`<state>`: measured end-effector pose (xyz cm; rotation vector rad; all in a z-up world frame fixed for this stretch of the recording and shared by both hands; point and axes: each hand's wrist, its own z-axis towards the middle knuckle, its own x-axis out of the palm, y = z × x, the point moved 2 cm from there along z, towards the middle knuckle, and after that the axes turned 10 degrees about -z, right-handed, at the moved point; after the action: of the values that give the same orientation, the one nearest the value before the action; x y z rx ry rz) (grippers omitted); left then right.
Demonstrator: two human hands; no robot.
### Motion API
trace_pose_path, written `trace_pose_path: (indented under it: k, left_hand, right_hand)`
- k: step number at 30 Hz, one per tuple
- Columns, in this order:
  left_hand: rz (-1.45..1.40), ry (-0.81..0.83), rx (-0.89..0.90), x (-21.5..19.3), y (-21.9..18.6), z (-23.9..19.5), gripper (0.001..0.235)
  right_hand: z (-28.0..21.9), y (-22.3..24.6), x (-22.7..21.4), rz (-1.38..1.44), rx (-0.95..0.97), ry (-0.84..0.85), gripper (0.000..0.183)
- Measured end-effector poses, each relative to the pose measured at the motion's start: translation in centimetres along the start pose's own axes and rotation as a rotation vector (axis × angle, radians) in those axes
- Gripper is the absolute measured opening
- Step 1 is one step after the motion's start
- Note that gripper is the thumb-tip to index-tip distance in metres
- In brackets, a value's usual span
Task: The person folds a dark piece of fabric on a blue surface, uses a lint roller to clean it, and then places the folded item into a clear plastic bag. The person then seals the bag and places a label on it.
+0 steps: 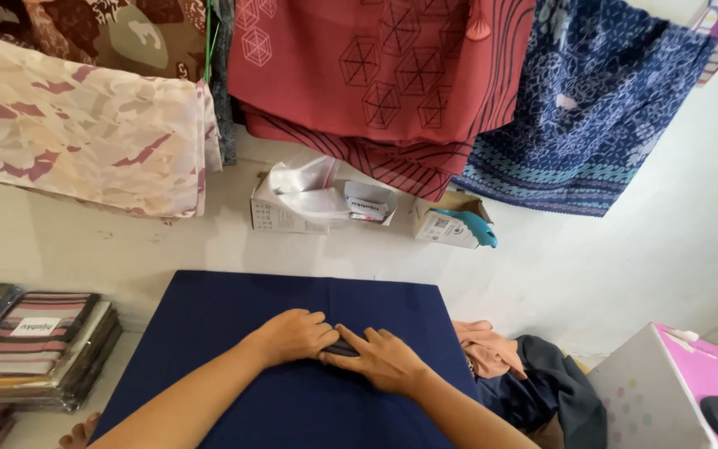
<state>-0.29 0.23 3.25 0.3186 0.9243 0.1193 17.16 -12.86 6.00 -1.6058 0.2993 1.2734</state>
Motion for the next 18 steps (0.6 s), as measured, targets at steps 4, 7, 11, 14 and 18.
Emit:
trace_pose_path:
  k: [4,7,11,14,18]
  left_hand:
    - [-0.034,0.161,-0.072,-0.6,1.9,-0.6,0.046]
    - [0.159,0.049,-0.042,-3.9,3.8,-0.6,0.032]
    - [0.182,-0.492,-0.246,-16.1,2.9,4.7,0.019]
    - [0.126,-0.734,-0.841,-19.1,6.3,6.2,0.025]
    - [0.120,-0.299,-1.247,-19.9,10.7,7.6,0.042]
  right_hand:
    - [0.2,0.1,-0.1,0.036,0.011,0.066,0.068]
    - [0.9,-0.2,0.4,0.079,0.022,0.233,0.067]
    - [0.8,0.5,0.6,0.080,0.035,0.130,0.063]
    - [0.9,0.7,-0.1,0.078,0.054,0.200,0.066]
    - [0.7,1.0,-0.1,0.082,0.061,0.202,0.065]
